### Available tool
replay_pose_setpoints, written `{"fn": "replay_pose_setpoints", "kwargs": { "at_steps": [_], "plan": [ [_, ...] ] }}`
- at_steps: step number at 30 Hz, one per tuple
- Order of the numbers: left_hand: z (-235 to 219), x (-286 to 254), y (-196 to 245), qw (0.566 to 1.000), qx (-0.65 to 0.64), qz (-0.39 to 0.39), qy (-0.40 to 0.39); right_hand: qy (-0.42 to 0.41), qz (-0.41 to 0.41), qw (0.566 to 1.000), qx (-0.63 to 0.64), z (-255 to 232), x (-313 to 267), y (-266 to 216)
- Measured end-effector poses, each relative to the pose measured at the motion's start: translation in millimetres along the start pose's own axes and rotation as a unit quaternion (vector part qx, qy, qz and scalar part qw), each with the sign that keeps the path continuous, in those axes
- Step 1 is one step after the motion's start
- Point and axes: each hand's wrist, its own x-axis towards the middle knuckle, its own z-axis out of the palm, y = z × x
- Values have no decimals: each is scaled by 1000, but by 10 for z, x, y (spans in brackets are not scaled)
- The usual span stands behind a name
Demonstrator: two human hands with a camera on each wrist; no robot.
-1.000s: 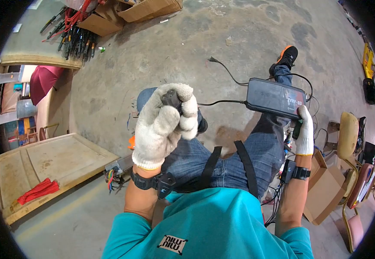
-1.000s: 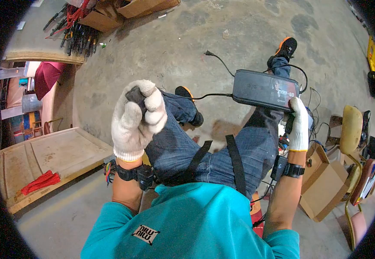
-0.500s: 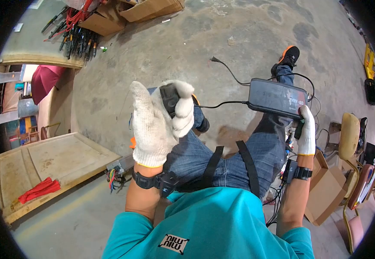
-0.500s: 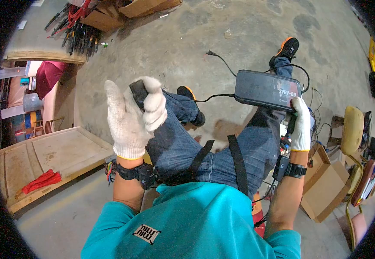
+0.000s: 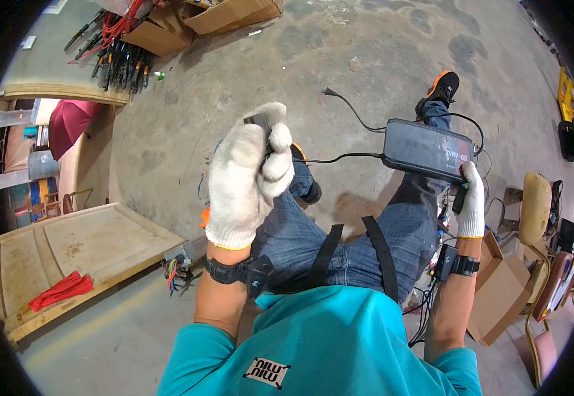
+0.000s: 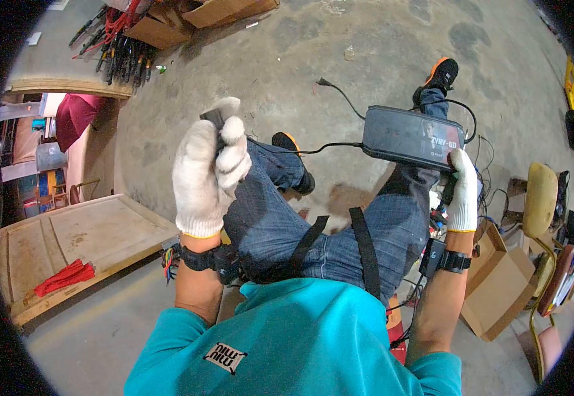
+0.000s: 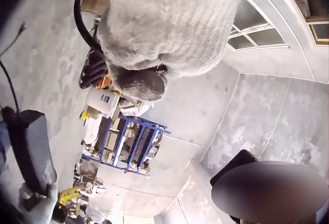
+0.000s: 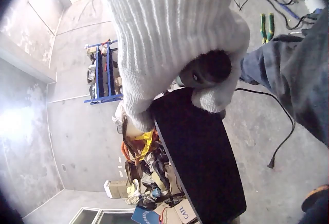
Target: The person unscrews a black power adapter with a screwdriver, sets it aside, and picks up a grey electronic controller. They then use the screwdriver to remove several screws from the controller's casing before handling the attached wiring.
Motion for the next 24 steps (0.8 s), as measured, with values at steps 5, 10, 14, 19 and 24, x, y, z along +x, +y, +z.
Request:
{"fn": "replay_pose_setpoints", "kwargs": {
  "at_steps": [5,10,14,19,24],
  "plan": [
    [246,0,-44,985,141,53,85,3,5,1000,-5,41,-45,-74],
    [146,3,-21,990,123,45,57,-8,18,1000,15,0,-13,-55],
    [163,-28,5,984,172,26,44,-29,11,999,10,-189,128,39],
    [39,-32,-35,954,277,40,112,-21,17,1000,10,-190,116,46],
    [-154,5,0,997,56,-22,40,-21,14,1000,5,-178,89,30]
  ]
}}
